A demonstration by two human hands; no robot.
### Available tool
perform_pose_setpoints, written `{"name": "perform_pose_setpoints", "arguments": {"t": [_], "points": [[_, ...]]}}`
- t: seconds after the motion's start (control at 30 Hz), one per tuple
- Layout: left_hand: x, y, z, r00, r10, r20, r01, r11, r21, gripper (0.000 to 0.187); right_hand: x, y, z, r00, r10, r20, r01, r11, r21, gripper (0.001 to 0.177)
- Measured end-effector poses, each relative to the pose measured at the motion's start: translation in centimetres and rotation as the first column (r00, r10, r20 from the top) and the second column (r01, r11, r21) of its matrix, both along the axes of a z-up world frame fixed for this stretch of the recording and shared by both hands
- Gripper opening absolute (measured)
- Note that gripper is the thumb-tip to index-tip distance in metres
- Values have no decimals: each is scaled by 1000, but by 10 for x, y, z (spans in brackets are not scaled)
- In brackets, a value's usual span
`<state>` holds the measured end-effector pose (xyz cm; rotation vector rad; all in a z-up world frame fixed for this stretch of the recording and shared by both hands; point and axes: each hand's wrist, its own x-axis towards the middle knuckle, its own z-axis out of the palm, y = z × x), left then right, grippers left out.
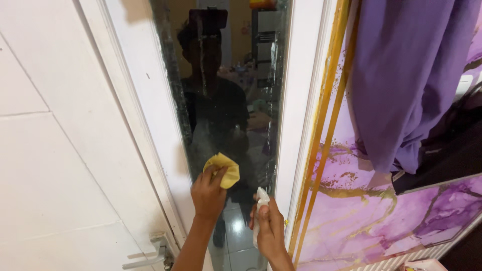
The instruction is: The person repeatedly sprays a cleaning solution onto a vertical mirrored surface and wipes it with a yellow cloth. The person moves the cloth in vertical and circular motions across the mirror, periodically reapplying spray to maintain coverage.
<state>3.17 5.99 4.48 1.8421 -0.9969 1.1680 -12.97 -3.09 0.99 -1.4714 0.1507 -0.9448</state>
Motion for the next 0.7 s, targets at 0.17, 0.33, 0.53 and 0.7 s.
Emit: {"name": "perform_pose_setpoints", "arguments": {"t": [0.17, 0.33, 0.53, 0.7], "points": [[-4, 12, -48, 999, -1, -47, 4, 999, 53, 46, 6, -8, 9, 1000, -13, 17, 13, 999, -46, 66], [-2, 12, -37, 999, 36, -26, -36, 999, -9, 45, 11, -17, 16, 998, -67, -17, 67, 998, -22, 65], [9, 13, 16, 998, 30, 54, -25, 995, -93, 45, 13, -3, -1, 999, -38, -3, 38, 999, 17, 66], [11, 20, 31, 995, 2, 100, 8, 996, -90, 42, 14, 12, -1, 997, -68, -21, 68, 997, 24, 68]]}}
